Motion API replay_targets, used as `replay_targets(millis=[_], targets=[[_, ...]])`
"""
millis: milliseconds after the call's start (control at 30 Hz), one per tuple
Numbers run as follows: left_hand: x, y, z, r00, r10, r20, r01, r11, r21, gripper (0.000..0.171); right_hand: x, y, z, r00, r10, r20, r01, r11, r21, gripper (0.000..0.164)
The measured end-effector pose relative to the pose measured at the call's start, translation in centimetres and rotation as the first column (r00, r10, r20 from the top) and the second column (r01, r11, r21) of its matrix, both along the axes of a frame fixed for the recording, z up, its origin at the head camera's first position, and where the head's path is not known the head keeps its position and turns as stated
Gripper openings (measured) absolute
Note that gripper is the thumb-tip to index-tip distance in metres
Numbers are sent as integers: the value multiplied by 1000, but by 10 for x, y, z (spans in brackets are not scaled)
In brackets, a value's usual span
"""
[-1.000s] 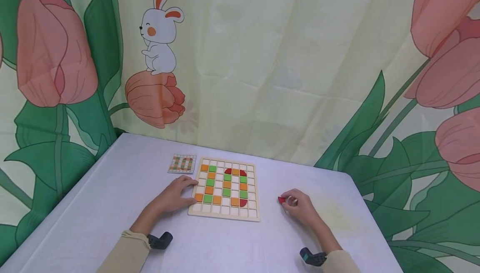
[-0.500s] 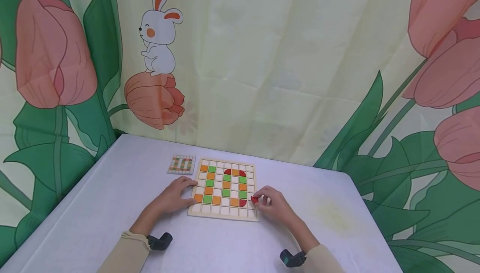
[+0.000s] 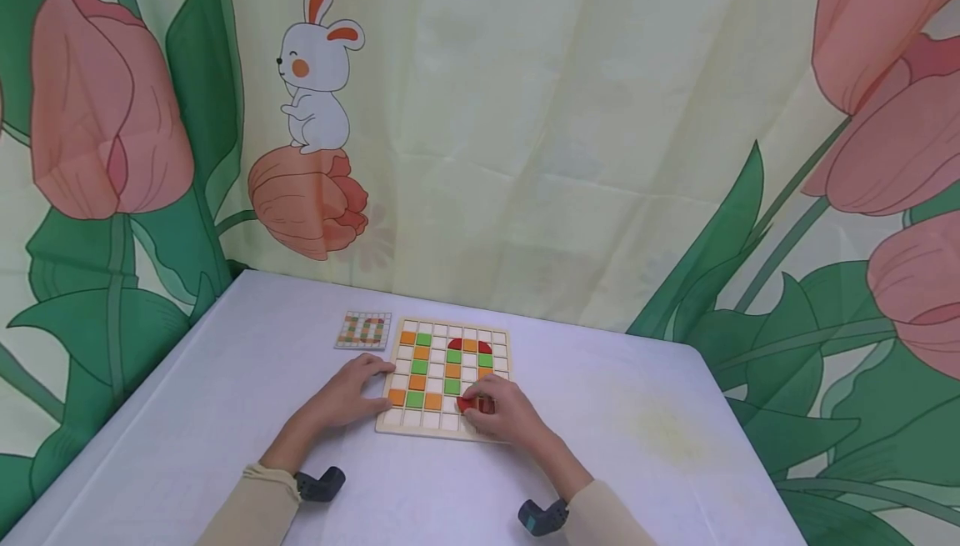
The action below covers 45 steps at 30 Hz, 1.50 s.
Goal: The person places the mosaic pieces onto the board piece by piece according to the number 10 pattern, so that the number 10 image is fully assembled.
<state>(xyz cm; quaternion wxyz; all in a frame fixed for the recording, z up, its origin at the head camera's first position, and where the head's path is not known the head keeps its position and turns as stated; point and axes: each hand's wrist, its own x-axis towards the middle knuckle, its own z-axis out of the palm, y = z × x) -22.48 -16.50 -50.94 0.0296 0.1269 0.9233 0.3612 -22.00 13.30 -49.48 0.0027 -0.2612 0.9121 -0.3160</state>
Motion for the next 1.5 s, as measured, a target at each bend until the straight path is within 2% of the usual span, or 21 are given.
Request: replay_targets(millis=[333,600,733,1000,1267,1500], targets=[[0,0,0,1000,-2,6,2,1000,14,56,0,-15,-7,998,-22,-61,23,999,28,17],[0,2,1,1000,-6,6,6,1000,10,56,-1,-20,-6,996,-67,-64,70,997,39,7],[-1,3,1,1000,-8,-4,8,1000,1,57,-1,-21,-7,995,-84,-60,85,996,28,7],[1,1,-2,1000,-16,9,16,1000,-3,56,3,-24,-6,996,-73,-43,75,997,35,5],[-2,-3,-2,999,-30,-18,30,999,-18,56,2,-23,-4,994,-97,-52,100,994,53,3],[0,-4,-2,1000,4,0,-4,1000,-18,54,0,-4,-3,978,-202,-45,204,979,32,25]])
